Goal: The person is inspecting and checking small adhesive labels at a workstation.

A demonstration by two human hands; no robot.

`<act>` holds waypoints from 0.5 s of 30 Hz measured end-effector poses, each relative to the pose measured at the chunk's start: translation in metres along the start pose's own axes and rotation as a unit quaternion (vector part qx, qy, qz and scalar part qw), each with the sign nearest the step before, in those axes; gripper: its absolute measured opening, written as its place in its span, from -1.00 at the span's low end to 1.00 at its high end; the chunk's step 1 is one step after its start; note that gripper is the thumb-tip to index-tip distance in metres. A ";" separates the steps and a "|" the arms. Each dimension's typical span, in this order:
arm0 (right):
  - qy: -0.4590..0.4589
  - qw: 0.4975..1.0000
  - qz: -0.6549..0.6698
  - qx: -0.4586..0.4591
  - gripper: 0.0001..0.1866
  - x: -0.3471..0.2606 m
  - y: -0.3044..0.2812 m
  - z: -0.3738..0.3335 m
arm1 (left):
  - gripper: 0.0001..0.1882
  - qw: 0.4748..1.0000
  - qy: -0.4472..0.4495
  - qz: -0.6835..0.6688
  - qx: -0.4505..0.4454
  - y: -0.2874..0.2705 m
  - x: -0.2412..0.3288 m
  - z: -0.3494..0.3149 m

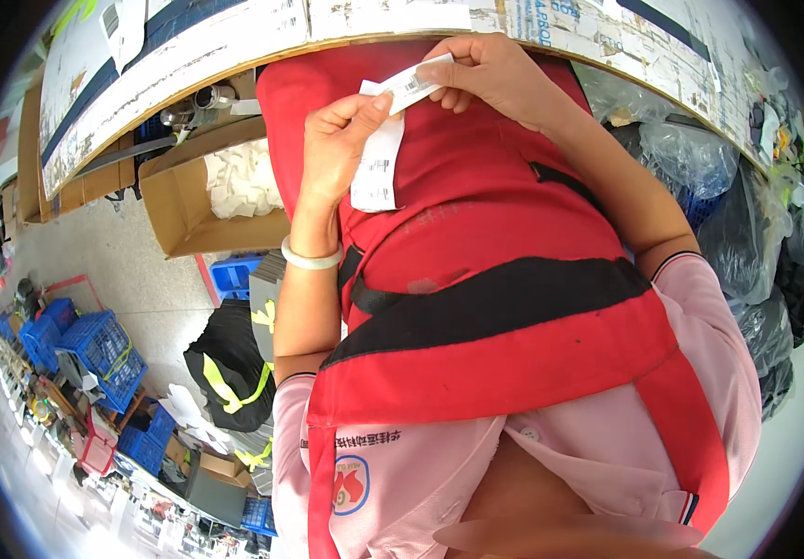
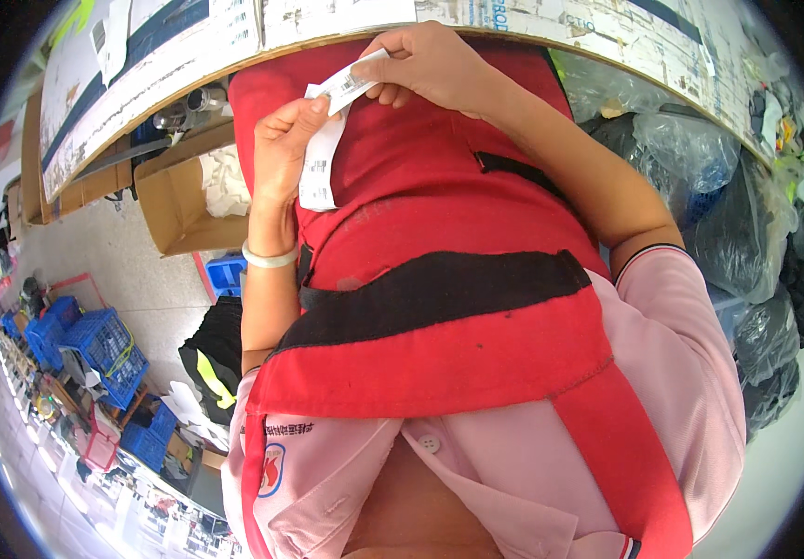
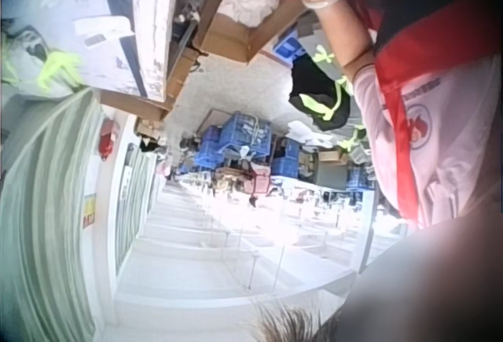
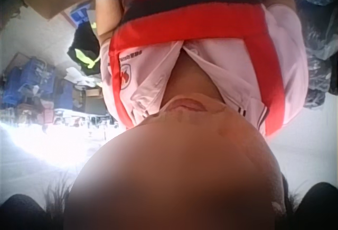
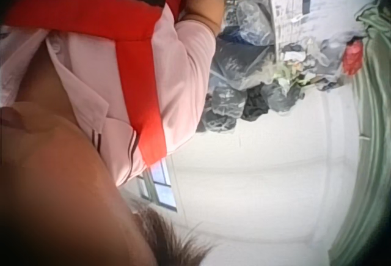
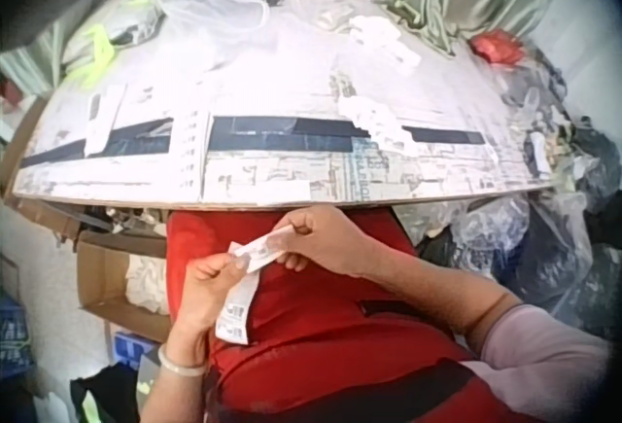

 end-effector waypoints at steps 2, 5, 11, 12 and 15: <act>0.007 1.000 0.009 0.029 -0.73 -0.002 -0.011 -0.001 | -0.73 0.999 -0.026 -0.015 0.020 -0.003 -0.001 0.000; -0.002 0.997 0.007 0.074 -0.72 0.000 -0.036 -0.003 | -0.59 0.996 -0.048 -0.051 0.051 -0.010 -0.004 0.003; -0.116 0.931 -0.091 0.332 -0.76 0.002 -0.165 0.010 | -0.53 0.992 -0.003 -0.124 -0.010 -0.025 0.004 -0.007; -0.120 0.887 -0.207 0.395 -0.78 0.006 -0.192 0.013 | -0.59 0.992 -0.005 -0.125 -0.017 -0.019 0.010 -0.008; -0.234 0.751 -0.352 0.507 -0.81 -0.001 -0.201 0.010 | -0.63 0.994 -0.011 -0.105 0.001 -0.027 0.009 -0.011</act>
Point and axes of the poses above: each hand's wrist, its own z-axis towards the middle knuckle, its own y-axis out of the palm, x = y × z, the point moved 4 cm from there along z, towards the middle knuckle, and after that the axes turned 15 degrees about x, right-handed, at the moved point
